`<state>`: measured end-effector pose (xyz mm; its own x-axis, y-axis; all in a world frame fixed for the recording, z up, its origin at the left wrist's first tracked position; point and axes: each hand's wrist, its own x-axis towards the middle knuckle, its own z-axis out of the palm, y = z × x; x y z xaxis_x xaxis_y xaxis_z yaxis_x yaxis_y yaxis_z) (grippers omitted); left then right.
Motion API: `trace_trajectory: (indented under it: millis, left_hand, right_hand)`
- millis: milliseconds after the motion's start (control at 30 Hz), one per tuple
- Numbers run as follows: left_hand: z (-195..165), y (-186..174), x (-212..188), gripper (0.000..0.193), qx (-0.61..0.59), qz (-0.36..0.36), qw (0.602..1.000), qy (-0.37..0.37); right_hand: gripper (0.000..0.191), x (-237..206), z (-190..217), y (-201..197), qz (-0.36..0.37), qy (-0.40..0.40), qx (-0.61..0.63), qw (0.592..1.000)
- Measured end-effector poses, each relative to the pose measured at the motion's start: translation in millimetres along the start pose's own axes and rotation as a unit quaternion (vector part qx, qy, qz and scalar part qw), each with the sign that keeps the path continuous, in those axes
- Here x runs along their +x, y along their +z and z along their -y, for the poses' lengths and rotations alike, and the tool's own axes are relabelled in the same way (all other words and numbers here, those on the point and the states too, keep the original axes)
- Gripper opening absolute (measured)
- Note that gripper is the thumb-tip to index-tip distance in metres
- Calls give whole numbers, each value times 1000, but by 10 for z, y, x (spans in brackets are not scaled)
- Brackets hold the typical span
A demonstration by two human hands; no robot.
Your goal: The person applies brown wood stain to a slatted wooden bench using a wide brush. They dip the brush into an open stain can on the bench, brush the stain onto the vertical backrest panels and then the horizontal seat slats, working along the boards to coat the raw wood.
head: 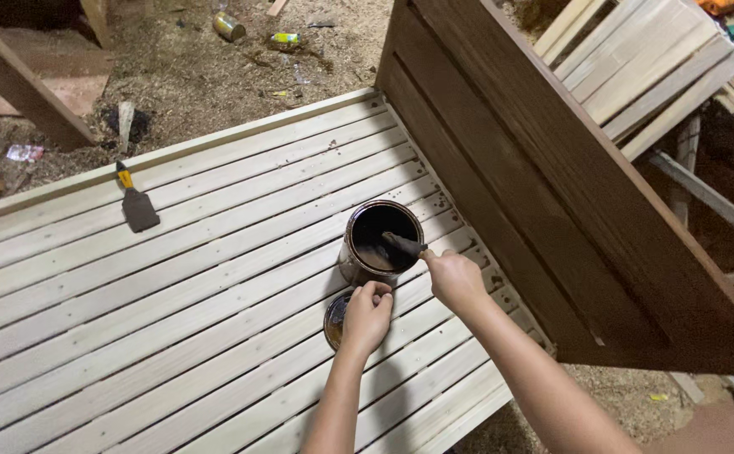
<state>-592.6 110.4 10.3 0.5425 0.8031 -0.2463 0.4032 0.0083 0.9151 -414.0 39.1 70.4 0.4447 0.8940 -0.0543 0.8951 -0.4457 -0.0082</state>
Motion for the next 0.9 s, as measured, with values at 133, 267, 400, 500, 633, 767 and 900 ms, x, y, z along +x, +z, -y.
trace_trajectory:
  millis: [133, 267, 400, 500, 633, 767, 900]
  left_hand:
    - [-38, 78, 11, 24, 7, -6, 1000, 24]
    - [-146, 228, -50, 25, -8, 18, 999, 32]
    - [-253, 395, -98, 25, 22, 46, 998, 39]
    - [-297, 475, -130, 25, 26, 55, 996, 59]
    - [-317, 494, -143, 25, 38, 55, 996, 53]
    - [-275, 470, -158, 26, 55, 63, 996, 22]
    - [-268, 546, -147, 27, 71, 65, 995, 24]
  right_hand:
    - [29, -165, -166, 12, 60, 97, 22, 993]
    - [34, -480, -590, 10, 40, 239, 150, 958]
    - [32, -806, -913, 205, -32, 337, 333, 880]
    - [26, -943, -1036, 386, -10, 432, 526, 733]
    - [17, -912, -1180, 513, -72, 383, 733, 557]
    - [17, -719, -1400, 535, -105, 337, 777, 521]
    - [15, -562, -1682, 549, -135, 365, 763, 515]
